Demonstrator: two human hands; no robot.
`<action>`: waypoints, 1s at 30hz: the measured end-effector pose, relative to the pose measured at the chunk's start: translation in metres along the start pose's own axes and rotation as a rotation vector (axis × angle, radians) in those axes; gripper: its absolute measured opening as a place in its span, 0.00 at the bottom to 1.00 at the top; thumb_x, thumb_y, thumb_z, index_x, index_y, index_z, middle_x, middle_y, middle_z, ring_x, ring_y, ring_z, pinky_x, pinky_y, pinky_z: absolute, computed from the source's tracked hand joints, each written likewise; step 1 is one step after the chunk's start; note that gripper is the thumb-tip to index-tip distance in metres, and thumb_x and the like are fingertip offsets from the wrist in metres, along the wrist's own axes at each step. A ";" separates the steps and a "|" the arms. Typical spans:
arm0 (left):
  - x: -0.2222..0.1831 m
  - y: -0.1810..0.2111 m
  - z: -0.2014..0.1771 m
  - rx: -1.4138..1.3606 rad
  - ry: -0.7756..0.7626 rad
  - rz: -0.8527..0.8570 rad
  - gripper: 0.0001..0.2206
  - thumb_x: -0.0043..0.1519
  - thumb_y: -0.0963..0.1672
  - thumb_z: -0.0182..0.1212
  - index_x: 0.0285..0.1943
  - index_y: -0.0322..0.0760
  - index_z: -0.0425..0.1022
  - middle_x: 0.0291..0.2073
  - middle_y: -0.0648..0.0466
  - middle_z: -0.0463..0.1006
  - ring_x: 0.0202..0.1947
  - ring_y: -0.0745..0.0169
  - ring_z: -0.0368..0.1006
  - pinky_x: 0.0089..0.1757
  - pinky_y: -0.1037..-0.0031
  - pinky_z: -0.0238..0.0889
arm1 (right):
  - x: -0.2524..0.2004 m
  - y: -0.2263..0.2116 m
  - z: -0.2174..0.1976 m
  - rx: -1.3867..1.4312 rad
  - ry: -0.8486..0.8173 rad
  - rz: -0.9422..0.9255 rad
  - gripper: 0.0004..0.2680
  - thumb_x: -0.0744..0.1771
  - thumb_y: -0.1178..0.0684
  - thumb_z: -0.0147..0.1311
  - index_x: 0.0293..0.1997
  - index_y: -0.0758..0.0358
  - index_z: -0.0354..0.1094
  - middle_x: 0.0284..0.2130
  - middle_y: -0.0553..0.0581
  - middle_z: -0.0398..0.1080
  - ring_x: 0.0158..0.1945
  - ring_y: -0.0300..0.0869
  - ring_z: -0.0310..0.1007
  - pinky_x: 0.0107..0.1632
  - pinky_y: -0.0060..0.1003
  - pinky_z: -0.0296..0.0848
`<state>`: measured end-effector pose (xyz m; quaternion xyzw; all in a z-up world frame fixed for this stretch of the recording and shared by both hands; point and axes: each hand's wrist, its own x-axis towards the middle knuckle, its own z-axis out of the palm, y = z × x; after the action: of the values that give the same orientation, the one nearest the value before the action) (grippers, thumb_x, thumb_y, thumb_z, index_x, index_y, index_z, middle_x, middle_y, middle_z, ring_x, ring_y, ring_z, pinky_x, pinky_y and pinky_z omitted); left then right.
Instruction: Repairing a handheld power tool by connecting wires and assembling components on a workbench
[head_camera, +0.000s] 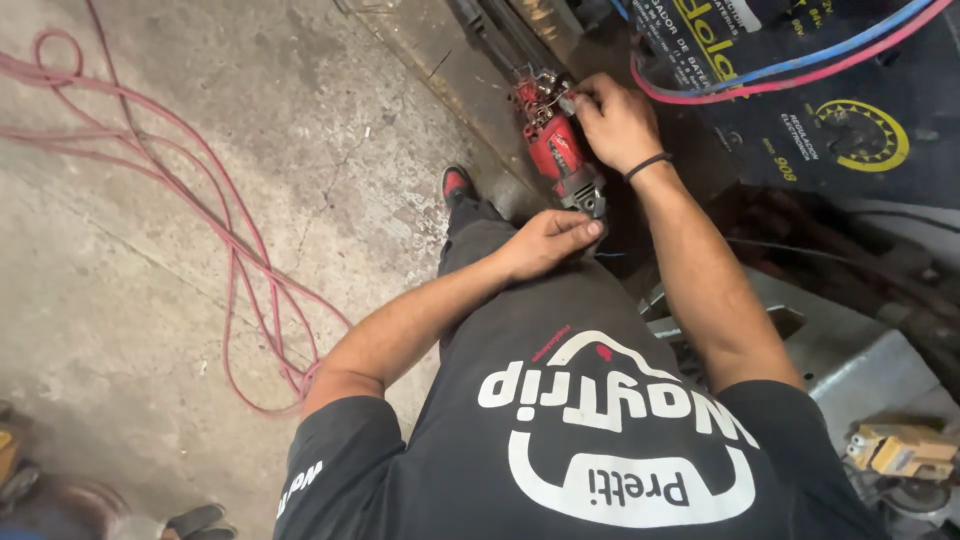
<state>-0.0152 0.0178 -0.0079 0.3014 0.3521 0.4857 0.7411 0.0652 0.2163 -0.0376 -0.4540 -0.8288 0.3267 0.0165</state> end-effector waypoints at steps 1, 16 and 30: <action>0.000 0.002 -0.001 -0.001 -0.010 -0.006 0.18 0.69 0.53 0.51 0.26 0.46 0.64 0.21 0.67 0.59 0.25 0.80 0.52 0.29 0.82 0.46 | 0.000 0.001 0.000 0.000 0.005 0.011 0.10 0.68 0.46 0.50 0.47 0.56 0.74 0.41 0.60 0.79 0.48 0.58 0.77 0.47 0.49 0.69; 0.006 -0.017 -0.008 -0.041 -0.060 -0.012 0.17 0.69 0.52 0.52 0.28 0.46 0.66 0.22 0.67 0.60 0.25 0.79 0.52 0.29 0.82 0.45 | -0.019 0.031 0.018 0.076 0.188 0.044 0.05 0.68 0.50 0.63 0.38 0.56 0.72 0.27 0.51 0.75 0.30 0.44 0.73 0.34 0.43 0.67; 0.006 -0.014 0.001 -0.016 -0.037 -0.051 0.17 0.69 0.53 0.52 0.29 0.45 0.70 0.22 0.67 0.63 0.25 0.80 0.55 0.31 0.84 0.48 | -0.028 0.037 0.024 0.130 0.220 -0.038 0.04 0.69 0.52 0.61 0.40 0.59 0.71 0.30 0.54 0.78 0.33 0.48 0.78 0.35 0.43 0.70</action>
<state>-0.0061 0.0185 -0.0197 0.2954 0.3421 0.4639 0.7619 0.1015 0.1959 -0.0693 -0.4693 -0.8074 0.3275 0.1431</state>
